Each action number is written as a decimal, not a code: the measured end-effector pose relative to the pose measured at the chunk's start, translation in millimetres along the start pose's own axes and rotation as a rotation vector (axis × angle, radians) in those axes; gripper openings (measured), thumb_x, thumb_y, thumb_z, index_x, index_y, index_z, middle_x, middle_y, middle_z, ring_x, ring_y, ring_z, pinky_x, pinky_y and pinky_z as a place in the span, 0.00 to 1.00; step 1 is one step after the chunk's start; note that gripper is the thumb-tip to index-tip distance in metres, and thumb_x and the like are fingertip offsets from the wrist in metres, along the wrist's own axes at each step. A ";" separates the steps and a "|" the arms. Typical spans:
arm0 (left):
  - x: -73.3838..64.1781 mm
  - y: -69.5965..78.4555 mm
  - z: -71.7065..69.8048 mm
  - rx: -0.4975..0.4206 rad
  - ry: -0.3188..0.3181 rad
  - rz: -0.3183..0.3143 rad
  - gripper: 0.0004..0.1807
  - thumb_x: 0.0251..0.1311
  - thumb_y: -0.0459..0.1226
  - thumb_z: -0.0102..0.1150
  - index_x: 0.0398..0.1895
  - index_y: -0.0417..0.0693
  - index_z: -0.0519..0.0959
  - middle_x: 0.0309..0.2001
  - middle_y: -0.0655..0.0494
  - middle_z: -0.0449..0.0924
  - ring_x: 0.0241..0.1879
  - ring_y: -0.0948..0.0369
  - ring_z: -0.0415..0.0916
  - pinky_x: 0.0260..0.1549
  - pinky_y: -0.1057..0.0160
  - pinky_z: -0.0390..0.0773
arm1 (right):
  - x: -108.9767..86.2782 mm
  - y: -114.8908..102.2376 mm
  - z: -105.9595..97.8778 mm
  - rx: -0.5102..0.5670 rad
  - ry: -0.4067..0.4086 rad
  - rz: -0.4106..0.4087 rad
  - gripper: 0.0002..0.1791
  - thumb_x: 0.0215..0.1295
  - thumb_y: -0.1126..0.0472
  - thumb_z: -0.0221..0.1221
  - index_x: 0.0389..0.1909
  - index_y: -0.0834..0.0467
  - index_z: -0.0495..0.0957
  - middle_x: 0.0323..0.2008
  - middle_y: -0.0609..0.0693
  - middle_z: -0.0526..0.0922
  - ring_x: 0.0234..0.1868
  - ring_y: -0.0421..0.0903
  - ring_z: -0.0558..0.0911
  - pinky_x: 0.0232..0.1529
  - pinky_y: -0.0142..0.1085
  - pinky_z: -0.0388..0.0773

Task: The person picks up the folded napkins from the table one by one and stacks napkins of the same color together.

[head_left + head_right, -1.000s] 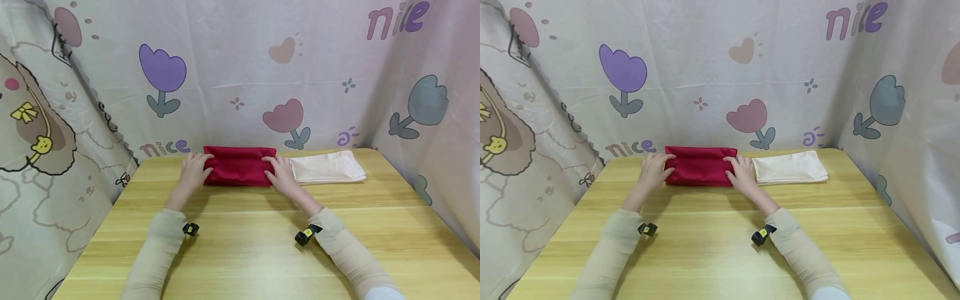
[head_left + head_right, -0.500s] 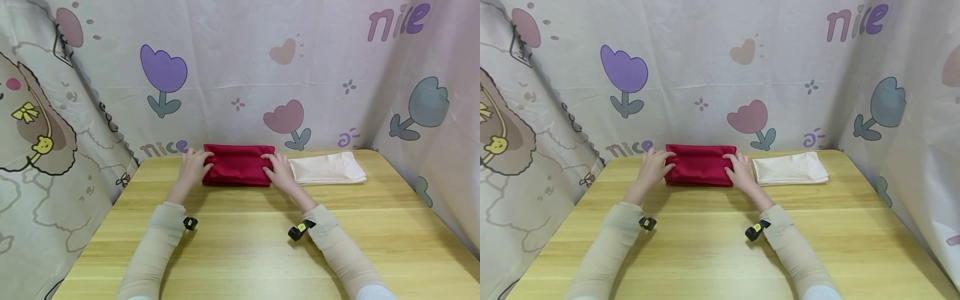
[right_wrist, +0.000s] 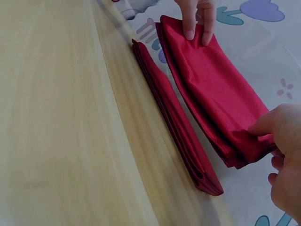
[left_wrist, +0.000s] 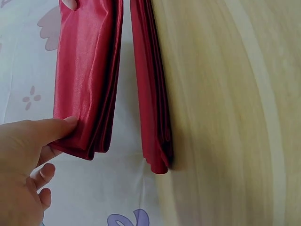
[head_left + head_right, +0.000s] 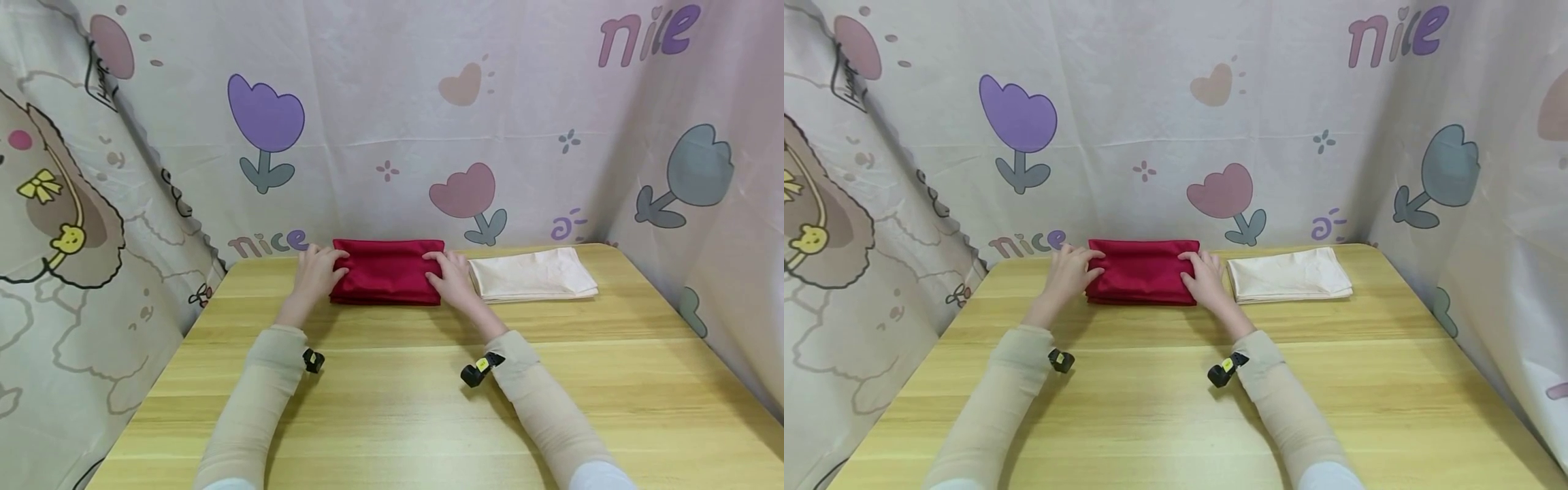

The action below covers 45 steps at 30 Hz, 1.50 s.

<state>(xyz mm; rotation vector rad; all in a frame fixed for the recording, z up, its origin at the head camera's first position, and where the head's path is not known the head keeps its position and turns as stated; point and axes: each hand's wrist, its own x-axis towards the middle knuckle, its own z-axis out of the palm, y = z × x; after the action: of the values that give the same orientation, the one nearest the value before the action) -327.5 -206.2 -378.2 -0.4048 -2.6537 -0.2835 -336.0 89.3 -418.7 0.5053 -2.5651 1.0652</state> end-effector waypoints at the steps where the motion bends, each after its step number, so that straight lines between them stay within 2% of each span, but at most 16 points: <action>1: 0.5 -0.6 0.9 0.000 -0.006 -0.003 0.15 0.58 0.42 0.67 0.49 0.52 0.83 0.47 0.50 0.85 0.44 0.49 0.67 0.42 0.51 0.64 | 0.7 0.7 1.3 0.006 0.000 0.002 0.19 0.63 0.65 0.60 0.56 0.55 0.76 0.53 0.63 0.73 0.57 0.60 0.62 0.61 0.57 0.56; 9: 2.5 -5.5 7.4 -0.003 -0.048 -0.013 0.15 0.58 0.41 0.67 0.49 0.51 0.84 0.47 0.48 0.85 0.47 0.48 0.69 0.47 0.49 0.66 | 4.3 2.8 8.3 0.017 -0.029 0.038 0.19 0.64 0.64 0.59 0.56 0.55 0.76 0.53 0.63 0.73 0.56 0.60 0.62 0.58 0.57 0.55; 17: 3.6 -9.0 14.2 -0.022 -0.074 -0.031 0.15 0.58 0.40 0.67 0.48 0.50 0.84 0.49 0.47 0.85 0.52 0.45 0.70 0.53 0.44 0.66 | 6.1 5.5 14.4 0.024 -0.049 0.064 0.19 0.65 0.66 0.57 0.56 0.56 0.76 0.47 0.62 0.72 0.55 0.60 0.61 0.60 0.55 0.53; 30: 1.8 -16.0 26.6 -0.045 -0.146 -0.046 0.18 0.58 0.36 0.65 0.53 0.49 0.82 0.55 0.46 0.82 0.51 0.44 0.69 0.49 0.44 0.67 | 6.5 6.0 16.7 -0.040 -0.100 0.070 0.21 0.64 0.66 0.58 0.59 0.57 0.74 0.53 0.62 0.71 0.57 0.60 0.61 0.63 0.59 0.52; 35: 3.2 -15.7 27.8 -0.056 -0.187 -0.057 0.19 0.59 0.36 0.64 0.56 0.49 0.81 0.58 0.47 0.80 0.53 0.44 0.68 0.51 0.44 0.67 | 6.1 7.7 16.4 -0.073 -0.122 0.081 0.23 0.64 0.66 0.59 0.61 0.57 0.73 0.57 0.62 0.71 0.60 0.60 0.61 0.64 0.59 0.53; 39: 3.6 -14.2 27.3 -0.048 -0.222 -0.065 0.21 0.60 0.37 0.63 0.58 0.49 0.80 0.59 0.47 0.80 0.54 0.43 0.67 0.48 0.46 0.66 | 5.6 8.6 16.2 -0.099 -0.132 0.076 0.25 0.64 0.65 0.60 0.63 0.57 0.72 0.57 0.62 0.70 0.61 0.61 0.61 0.62 0.58 0.55; 45: 3.8 -12.9 29.0 0.004 -0.311 -0.083 0.25 0.62 0.41 0.62 0.64 0.50 0.75 0.63 0.46 0.75 0.62 0.42 0.62 0.51 0.45 0.63 | 3.1 7.9 16.9 -0.175 -0.161 0.060 0.28 0.64 0.62 0.60 0.66 0.57 0.70 0.61 0.62 0.68 0.63 0.61 0.60 0.58 0.57 0.57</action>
<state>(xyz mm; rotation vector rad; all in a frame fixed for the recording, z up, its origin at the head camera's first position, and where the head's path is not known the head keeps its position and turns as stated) -346.2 -209.8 -403.8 -0.3631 -2.9803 -0.2594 -344.7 81.6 -433.6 0.4892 -2.7984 0.8382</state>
